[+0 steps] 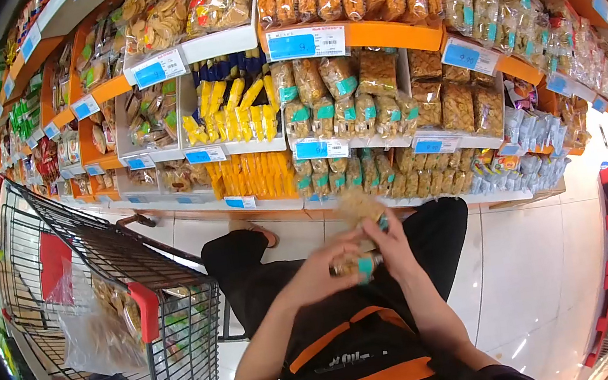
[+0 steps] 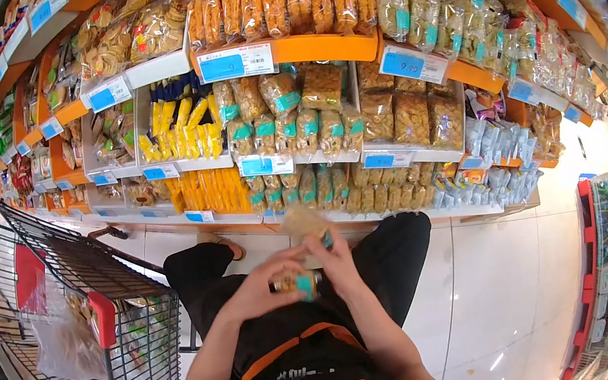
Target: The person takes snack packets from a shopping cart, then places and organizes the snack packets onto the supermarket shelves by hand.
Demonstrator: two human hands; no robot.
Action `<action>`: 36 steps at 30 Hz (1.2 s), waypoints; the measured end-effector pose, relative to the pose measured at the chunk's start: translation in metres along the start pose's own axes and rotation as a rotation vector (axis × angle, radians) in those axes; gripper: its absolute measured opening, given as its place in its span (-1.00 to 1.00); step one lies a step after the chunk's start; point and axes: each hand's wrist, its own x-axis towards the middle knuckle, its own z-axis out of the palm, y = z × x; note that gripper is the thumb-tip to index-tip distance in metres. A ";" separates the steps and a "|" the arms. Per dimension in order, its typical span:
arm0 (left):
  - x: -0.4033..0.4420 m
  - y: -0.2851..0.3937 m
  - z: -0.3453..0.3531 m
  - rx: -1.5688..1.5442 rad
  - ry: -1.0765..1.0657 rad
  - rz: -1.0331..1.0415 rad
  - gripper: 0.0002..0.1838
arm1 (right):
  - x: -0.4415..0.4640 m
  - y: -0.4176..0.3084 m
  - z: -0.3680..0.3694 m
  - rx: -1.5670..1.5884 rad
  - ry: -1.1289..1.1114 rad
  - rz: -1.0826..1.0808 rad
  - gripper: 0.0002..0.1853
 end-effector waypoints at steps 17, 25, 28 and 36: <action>0.122 -0.065 -0.082 0.707 0.196 0.071 -0.53 | 0.158 0.030 -0.046 -0.968 -0.119 -0.345 -0.57; 0.102 -0.066 -0.052 0.357 0.666 0.182 -0.64 | 0.163 0.040 -0.029 -1.223 0.112 -0.350 -0.73; 0.078 -0.053 -0.023 -0.372 0.790 -0.031 -0.67 | 0.156 0.029 -0.027 -1.194 0.157 -0.320 -0.71; 0.071 -0.049 0.025 -0.229 0.691 0.018 -0.54 | 0.033 -0.006 0.011 -0.774 0.166 -0.384 -0.54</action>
